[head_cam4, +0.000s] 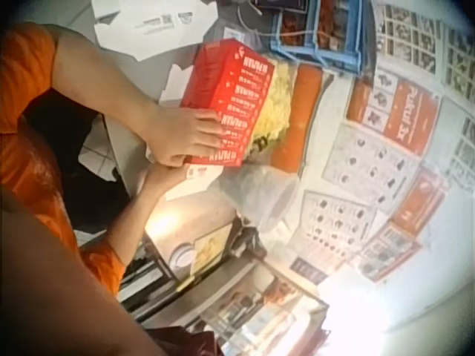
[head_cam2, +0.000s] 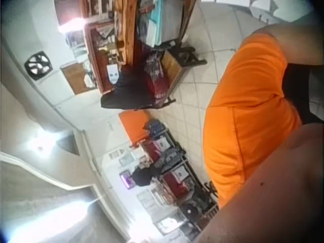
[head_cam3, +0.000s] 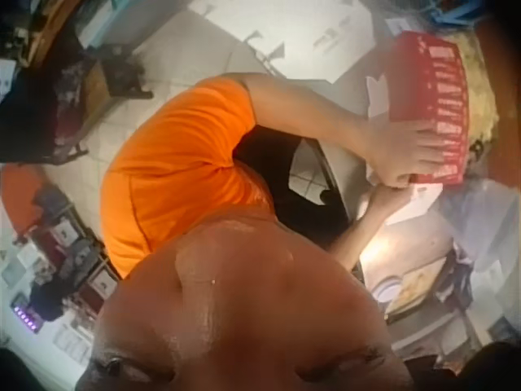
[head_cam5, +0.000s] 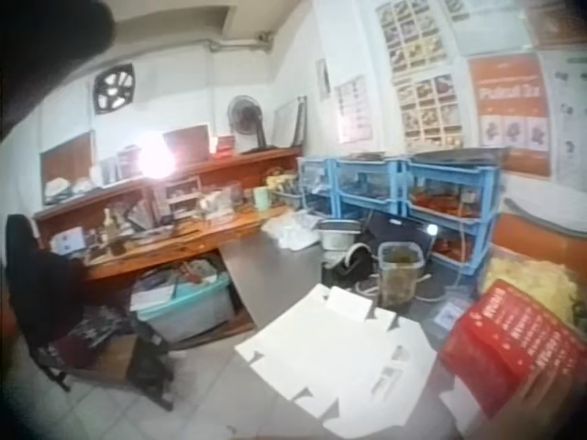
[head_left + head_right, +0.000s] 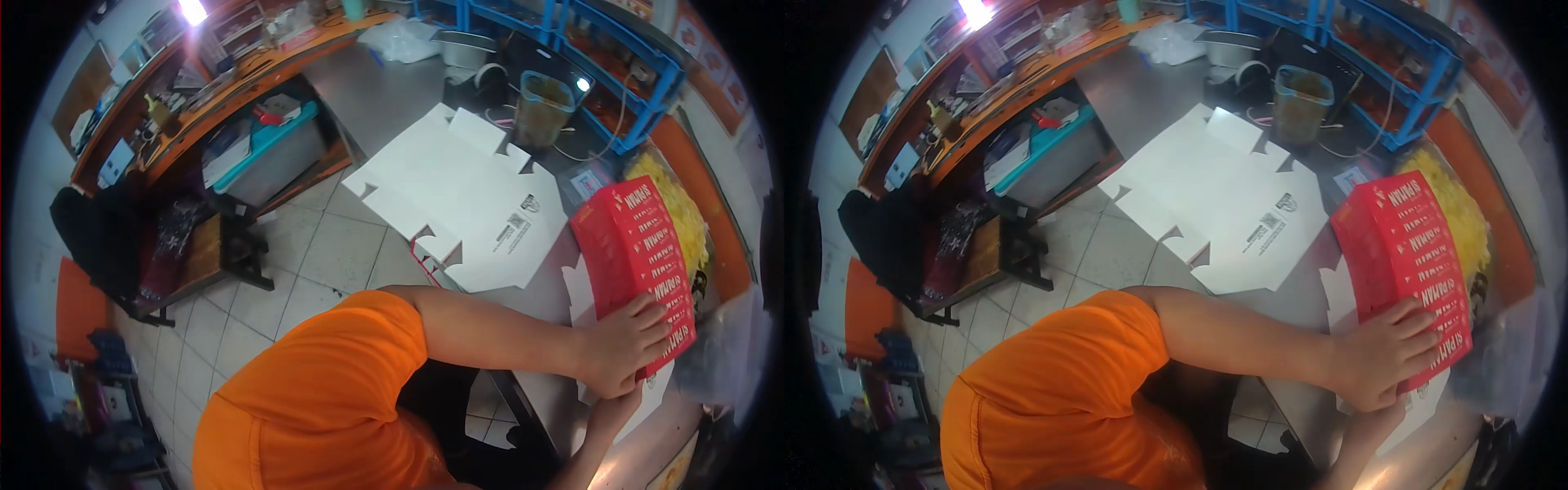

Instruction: The person folds cardboard food boxes into shape by hand and stacks them on a kitchen counter.

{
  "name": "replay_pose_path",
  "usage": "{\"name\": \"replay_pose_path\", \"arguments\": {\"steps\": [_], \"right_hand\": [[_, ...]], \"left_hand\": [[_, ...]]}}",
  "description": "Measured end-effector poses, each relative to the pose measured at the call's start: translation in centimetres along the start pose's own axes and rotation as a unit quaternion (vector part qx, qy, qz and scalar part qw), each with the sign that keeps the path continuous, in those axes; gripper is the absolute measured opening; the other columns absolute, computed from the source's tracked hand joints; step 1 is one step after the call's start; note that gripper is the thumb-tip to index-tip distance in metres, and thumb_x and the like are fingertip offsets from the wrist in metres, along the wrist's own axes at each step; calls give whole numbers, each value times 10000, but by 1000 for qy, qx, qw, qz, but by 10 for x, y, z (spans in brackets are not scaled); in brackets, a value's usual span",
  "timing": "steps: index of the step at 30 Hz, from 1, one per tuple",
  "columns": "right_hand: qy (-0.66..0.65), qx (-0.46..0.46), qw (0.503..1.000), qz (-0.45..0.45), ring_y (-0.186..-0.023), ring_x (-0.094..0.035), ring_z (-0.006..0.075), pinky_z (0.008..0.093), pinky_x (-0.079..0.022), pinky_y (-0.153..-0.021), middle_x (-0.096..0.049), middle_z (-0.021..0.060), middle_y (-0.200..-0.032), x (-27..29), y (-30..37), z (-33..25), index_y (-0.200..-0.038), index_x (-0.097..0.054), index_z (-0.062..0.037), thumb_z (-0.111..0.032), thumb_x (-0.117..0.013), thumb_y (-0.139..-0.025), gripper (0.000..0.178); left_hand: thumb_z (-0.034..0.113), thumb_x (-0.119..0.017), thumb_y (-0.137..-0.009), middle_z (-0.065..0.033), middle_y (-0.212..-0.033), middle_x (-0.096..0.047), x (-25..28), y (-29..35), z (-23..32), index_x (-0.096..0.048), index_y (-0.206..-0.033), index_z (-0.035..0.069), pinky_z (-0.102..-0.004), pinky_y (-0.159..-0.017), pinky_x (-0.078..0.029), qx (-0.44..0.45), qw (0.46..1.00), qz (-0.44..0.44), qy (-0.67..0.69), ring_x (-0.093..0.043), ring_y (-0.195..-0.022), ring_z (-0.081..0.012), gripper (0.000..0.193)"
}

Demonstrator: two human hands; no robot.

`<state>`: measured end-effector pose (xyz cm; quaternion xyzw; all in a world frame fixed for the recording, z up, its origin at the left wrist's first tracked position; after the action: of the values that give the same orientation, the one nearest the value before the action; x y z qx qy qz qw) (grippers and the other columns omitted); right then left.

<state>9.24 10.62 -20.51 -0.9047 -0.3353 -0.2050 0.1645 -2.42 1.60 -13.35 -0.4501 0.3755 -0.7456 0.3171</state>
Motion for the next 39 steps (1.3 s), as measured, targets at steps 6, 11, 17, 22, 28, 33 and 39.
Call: {"name": "replay_pose_path", "arguments": {"steps": [6,11,17,22,28,33,39], "right_hand": [[-162,-57,985,-19,-1244,-629,225,362,-485,-1080,-676,164,-1371,16,-1,74,-1470,-551,82,45,-668,-992,494],[-93,-92,989,64,-1025,-687,264,383,-564,-899,-715,132,-1101,16,2,33,-1226,-694,8,-154,-728,-1004,277],[59,130,989,26,-1214,-661,366,400,-544,-1061,-643,236,-1406,2,4,-3,-1464,-597,0,-217,-821,-956,596],[-15,15,999,31,-1299,-635,350,375,-514,-1105,-599,221,-1504,-10,-21,-1,-1509,-555,-14,-301,-844,-927,710],[-44,19,999,3,-1286,-640,326,376,-516,-1093,-622,194,-1473,-24,-42,5,-1498,-567,-9,-327,-785,-972,653],[-51,16,999,-8,-1274,-644,305,377,-518,-1083,-640,172,-1447,-38,-52,-6,-1490,-577,-5,-349,-735,-1009,612],[-60,17,998,-31,-1261,-649,281,378,-519,-1070,-662,145,-1416,-52,-53,-10,-1479,-589,0,-376,-676,-1054,574]], "left_hand": [[341,-751,-672,-251,-1292,-635,-22,5,-11,-673,-1208,-83,-644,-1178,-318,-5,999,29,36,-549,-1281,-449,688],[346,-744,-707,-238,-1271,-658,-35,6,-8,-692,-1194,-30,-646,-1184,-302,-43,997,56,30,-562,-1280,-460,617],[369,-708,-751,-245,-1283,-668,-39,12,-10,-711,-1188,-18,-641,-1181,-295,-34,998,42,12,-572,-1280,-463,584],[378,-694,-747,-237,-1253,-679,-47,6,-6,-719,-1188,-16,-635,-1188,-280,-38,998,40,10,-561,-1292,-448,592],[381,-706,-745,-196,-1146,-689,-48,8,-15,-721,-1160,-3,-607,-1151,-286,-40,998,52,9,-592,-1158,-392,565],[445,-728,-730,-194,-1115,-689,-42,11,-9,-713,-1175,-20,-636,-1114,-316,-69,987,147,-9,-596,-1122,-414,643],[494,-746,-712,-175,-1005,-691,-47,11,-8,-743,-1010,4,-631,-1083,-351,-82,984,156,-20,-604,-1076,-411,573]]}}
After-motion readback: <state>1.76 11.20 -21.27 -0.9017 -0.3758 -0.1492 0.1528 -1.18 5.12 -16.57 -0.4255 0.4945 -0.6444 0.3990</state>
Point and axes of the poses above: each hand's wrist, its own y-axis away from the middle knuckle, its own x-axis out of the back of the hand, z = x × y, the point moved 7 cm from there along -y, towards the middle knuckle
